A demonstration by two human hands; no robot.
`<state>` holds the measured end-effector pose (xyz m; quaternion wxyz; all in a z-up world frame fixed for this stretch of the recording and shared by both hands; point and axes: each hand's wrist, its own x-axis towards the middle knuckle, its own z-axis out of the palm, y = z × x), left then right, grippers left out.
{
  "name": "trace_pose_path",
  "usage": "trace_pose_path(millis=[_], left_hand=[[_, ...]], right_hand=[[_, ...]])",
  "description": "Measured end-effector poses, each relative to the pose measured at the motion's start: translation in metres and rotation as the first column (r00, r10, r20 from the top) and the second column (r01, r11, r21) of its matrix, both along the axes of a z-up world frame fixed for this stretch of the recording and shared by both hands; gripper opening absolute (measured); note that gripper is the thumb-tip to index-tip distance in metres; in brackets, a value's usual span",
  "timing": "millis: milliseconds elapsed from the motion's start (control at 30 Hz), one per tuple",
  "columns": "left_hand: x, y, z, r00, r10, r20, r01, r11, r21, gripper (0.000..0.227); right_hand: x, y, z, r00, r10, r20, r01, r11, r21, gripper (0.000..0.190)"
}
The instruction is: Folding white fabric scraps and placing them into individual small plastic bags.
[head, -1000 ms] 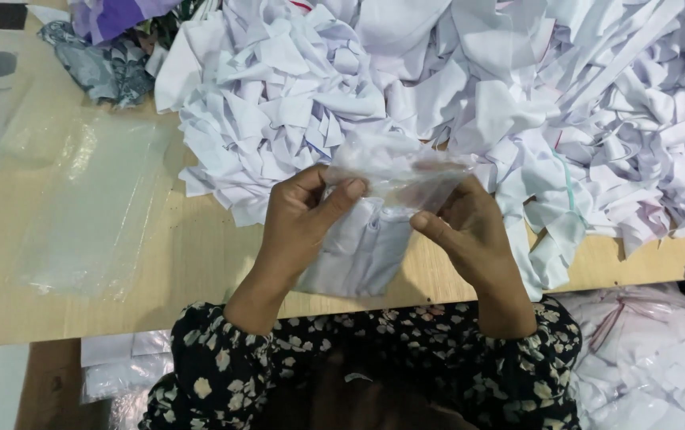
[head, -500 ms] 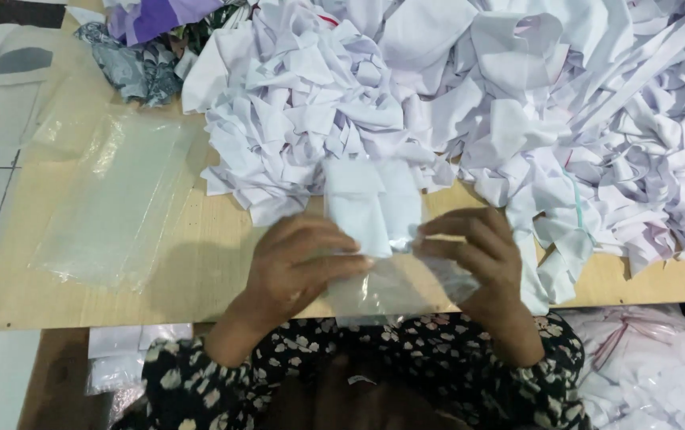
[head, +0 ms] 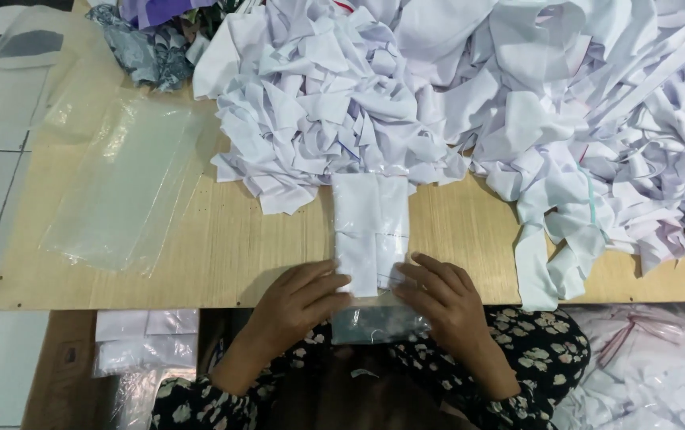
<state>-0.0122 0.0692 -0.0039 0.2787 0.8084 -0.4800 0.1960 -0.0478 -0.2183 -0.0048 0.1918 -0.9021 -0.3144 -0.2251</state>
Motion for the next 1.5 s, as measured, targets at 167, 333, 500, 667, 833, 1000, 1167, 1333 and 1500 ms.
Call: trace_pose_path(millis=[167,333,500,667,833,1000,1167,1333,1500], left_hand=[[0.008,-0.018,0.063,0.987,-0.082,-0.138,0.012,0.895,-0.446,0.021],[0.024,-0.031,0.11,0.945,-0.082,-0.316,-0.097,0.854,-0.512,0.026],[0.082,-0.043,0.071,0.682,-0.114,-0.723,-0.377,0.792,-0.48,0.021],[0.114,-0.042,0.034,0.534,0.069,-0.843,-0.366,0.917,-0.157,0.028],[0.124,-0.038,0.029,0.59,0.097,-0.801,-0.298,0.949,-0.105,0.036],[0.13,-0.039,0.009,0.735,0.022,-0.678,-0.211,0.957,-0.198,0.014],[0.124,-0.033,0.0,0.992,0.021,-0.127,-0.019,1.0,0.016,0.025],[0.102,-0.013,0.022,0.999,-0.049,0.012,0.045,0.97,0.24,0.028],[0.068,-0.002,0.029,0.996,-0.051,-0.067,0.067,0.96,0.271,0.035]], right_hand=[[-0.002,0.01,0.061,0.995,0.073,-0.068,-0.04,0.916,0.4,0.026],[0.006,0.023,0.129,0.993,-0.039,-0.107,0.092,0.832,0.548,0.024],[0.062,0.013,0.088,0.869,0.003,-0.494,0.377,0.644,0.666,0.013],[0.096,0.023,0.058,0.659,-0.103,-0.745,0.53,0.766,0.363,0.027],[0.102,0.009,0.029,0.661,-0.193,-0.726,0.536,0.798,0.277,0.029],[0.106,-0.004,-0.003,0.702,-0.203,-0.682,0.537,0.78,0.321,0.022],[0.1,-0.009,0.003,0.974,-0.22,-0.051,0.22,0.976,-0.009,0.016],[0.08,-0.013,0.016,0.99,-0.125,0.07,0.133,0.982,-0.131,0.012],[0.059,-0.018,0.015,0.99,-0.124,0.066,0.137,0.958,-0.253,0.031]])
